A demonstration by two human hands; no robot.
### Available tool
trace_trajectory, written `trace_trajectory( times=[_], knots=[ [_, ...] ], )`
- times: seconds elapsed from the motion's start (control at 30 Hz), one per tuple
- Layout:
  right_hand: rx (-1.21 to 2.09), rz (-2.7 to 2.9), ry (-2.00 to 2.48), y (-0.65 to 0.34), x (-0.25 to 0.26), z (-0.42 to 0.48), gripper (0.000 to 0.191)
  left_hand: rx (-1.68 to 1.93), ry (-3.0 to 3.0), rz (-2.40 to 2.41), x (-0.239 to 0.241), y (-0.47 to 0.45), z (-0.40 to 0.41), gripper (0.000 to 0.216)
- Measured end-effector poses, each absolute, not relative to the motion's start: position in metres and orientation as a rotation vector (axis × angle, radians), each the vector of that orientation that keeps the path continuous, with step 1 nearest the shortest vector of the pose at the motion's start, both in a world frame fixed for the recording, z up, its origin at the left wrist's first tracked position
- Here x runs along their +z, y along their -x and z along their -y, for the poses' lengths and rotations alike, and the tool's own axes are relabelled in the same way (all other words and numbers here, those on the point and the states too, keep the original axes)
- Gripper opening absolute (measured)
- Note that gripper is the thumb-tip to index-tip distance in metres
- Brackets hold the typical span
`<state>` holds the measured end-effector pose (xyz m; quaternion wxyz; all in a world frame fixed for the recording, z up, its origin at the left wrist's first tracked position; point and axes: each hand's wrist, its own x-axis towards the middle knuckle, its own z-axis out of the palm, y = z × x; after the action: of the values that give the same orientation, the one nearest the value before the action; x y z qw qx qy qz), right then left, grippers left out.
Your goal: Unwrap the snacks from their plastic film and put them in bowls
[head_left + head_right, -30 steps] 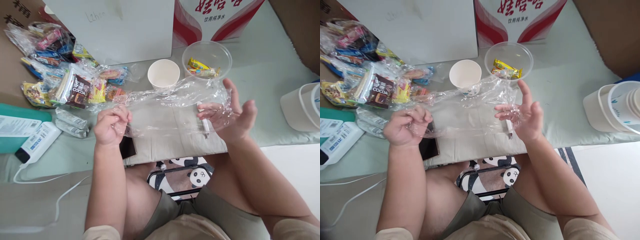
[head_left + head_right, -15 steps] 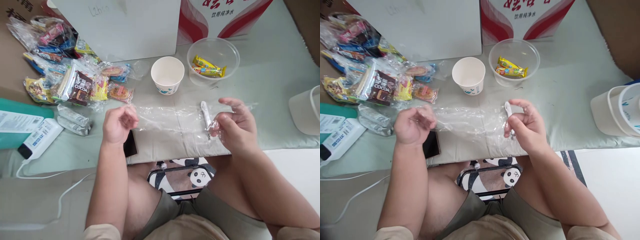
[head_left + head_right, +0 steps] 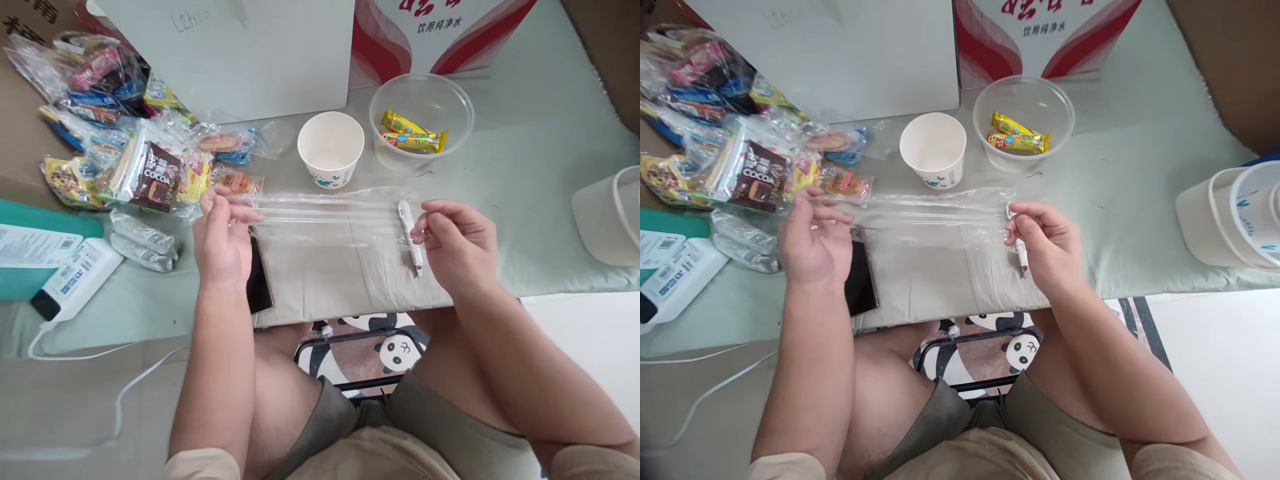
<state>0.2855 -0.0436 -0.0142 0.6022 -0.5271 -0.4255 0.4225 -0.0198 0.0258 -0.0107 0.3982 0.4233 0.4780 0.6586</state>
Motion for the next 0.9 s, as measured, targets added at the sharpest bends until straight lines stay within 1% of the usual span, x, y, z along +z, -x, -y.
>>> trace_trajectory(
  times=[0.07,0.17,0.2,0.23,0.3,0.33,0.37,0.43,0.5,0.67,0.8,0.9],
  knots=[
    [0.957,0.997,1.197,-0.289,-0.016,0.04,0.014,1.701,-1.218,-1.166,-0.013,0.022,-0.026,0.044],
    [0.928,1.18,1.227,-0.293,-0.017,0.038,0.041,1.736,-1.354,-0.999,-0.008,0.021,-0.024,0.045],
    [0.884,1.268,1.278,-0.293,-0.017,0.038,0.045,1.757,-1.397,-0.938,-0.006,0.021,-0.024,0.045],
    [0.813,1.351,1.351,-0.294,-0.018,0.038,0.042,1.765,-1.438,-0.889,-0.004,0.02,-0.023,0.04],
    [0.596,1.467,1.505,-0.293,-0.02,0.037,0.023,1.717,-1.494,-0.86,-0.003,0.021,-0.023,0.024],
    [0.476,1.497,1.56,-0.293,-0.021,0.037,0.013,1.668,-1.501,-0.868,-0.004,0.023,-0.023,0.024],
    [0.377,1.514,1.585,-0.292,-0.021,0.036,0.011,1.612,-1.499,-0.875,-0.005,0.025,-0.024,0.034],
    [0.308,1.532,1.558,-0.291,-0.019,0.036,0.019,1.529,-1.488,-0.867,-0.009,0.03,-0.024,0.053],
    [0.454,1.492,1.51,-0.292,-0.016,0.036,0.026,1.492,-1.482,-0.848,-0.012,0.034,-0.024,0.06],
    [1.134,1.031,1.399,-0.302,-0.007,0.032,0.028,1.317,-1.211,-0.976,-0.003,0.04,-0.018,0.056],
    [1.318,0.818,1.223,-0.311,-0.003,0.019,0.037,1.037,-0.978,-1.001,0.014,0.034,-0.013,0.06],
    [1.527,0.855,1.127,-0.299,-0.004,0.013,0.047,0.773,-0.934,-1.012,0.023,0.024,-0.01,0.066]
  ],
)
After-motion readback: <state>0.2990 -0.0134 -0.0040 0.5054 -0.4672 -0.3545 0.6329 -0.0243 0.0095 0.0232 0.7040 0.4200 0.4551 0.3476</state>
